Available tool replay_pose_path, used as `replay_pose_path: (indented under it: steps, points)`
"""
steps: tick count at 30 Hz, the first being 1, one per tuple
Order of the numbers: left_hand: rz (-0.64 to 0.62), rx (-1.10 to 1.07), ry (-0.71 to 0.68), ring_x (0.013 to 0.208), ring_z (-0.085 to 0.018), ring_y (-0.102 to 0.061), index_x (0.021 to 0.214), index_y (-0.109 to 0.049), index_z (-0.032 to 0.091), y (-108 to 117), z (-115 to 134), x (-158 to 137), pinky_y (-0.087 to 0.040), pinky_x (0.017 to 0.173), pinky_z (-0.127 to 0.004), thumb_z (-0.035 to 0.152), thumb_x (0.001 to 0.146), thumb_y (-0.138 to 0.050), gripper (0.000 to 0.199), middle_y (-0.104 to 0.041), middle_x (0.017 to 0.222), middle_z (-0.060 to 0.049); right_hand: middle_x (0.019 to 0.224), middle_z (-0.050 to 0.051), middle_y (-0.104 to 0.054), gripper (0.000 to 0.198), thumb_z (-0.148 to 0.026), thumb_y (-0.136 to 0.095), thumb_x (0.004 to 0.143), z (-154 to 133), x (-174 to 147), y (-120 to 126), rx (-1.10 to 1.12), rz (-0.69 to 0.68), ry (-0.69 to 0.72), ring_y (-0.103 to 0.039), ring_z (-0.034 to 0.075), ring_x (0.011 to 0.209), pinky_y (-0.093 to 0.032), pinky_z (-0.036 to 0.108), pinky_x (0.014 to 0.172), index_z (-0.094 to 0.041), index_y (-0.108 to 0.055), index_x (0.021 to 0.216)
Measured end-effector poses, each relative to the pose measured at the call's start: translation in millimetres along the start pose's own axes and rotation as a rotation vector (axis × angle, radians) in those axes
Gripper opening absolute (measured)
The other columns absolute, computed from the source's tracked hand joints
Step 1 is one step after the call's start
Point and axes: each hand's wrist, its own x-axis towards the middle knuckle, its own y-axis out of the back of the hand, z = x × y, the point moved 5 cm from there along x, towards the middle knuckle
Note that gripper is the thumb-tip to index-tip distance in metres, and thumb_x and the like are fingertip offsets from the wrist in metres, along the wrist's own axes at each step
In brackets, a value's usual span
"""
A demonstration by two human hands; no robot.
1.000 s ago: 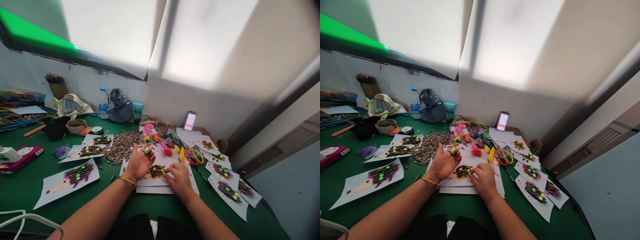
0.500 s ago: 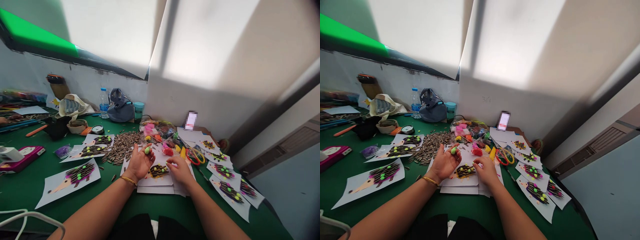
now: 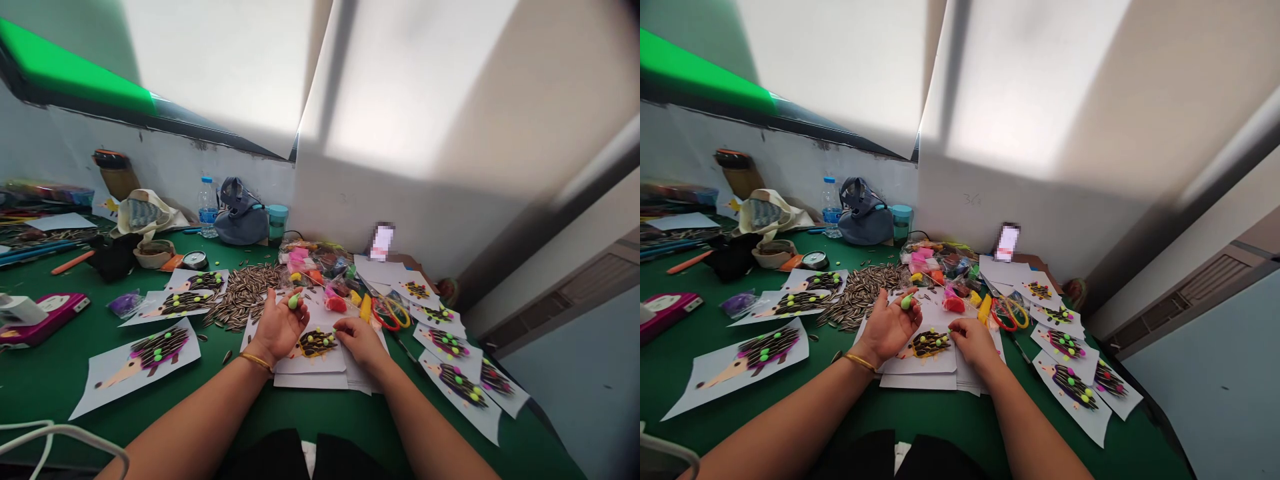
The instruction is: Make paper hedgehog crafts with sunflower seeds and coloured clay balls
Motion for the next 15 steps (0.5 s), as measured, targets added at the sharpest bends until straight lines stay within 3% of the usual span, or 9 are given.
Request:
replay_pose_path:
  steps: [7,15]
  points:
    - [0.006,-0.004,0.009,0.067,-0.015,-0.061,0.108,-0.062,0.016,-0.7,-0.6,0.6,-0.056,0.066,-0.031,0.059,0.095,-0.031,0.054,-0.060,0.076,-0.006,0.089,0.004,-0.073,0.017,-0.021,-0.061,0.081,-1.5,0.5,-0.9,-0.125,0.019,0.041,-0.065,0.023,0.085,-0.051,0.036,0.076,-0.023,-0.073,0.092]
    - [0.026,-0.001,-0.001,0.066,-0.015,-0.061,0.107,-0.061,0.016,0.7,-0.1,0.8,-0.056,0.066,-0.031,0.059,0.094,-0.033,0.053,-0.060,0.076,-0.005,0.089,0.004,-0.071,0.012,-0.024,-0.061,0.082,-21.9,-1.3,8.6,-0.081,0.096,0.085,-0.064,0.023,0.087,-0.050,0.038,0.077,-0.023,-0.072,0.087]
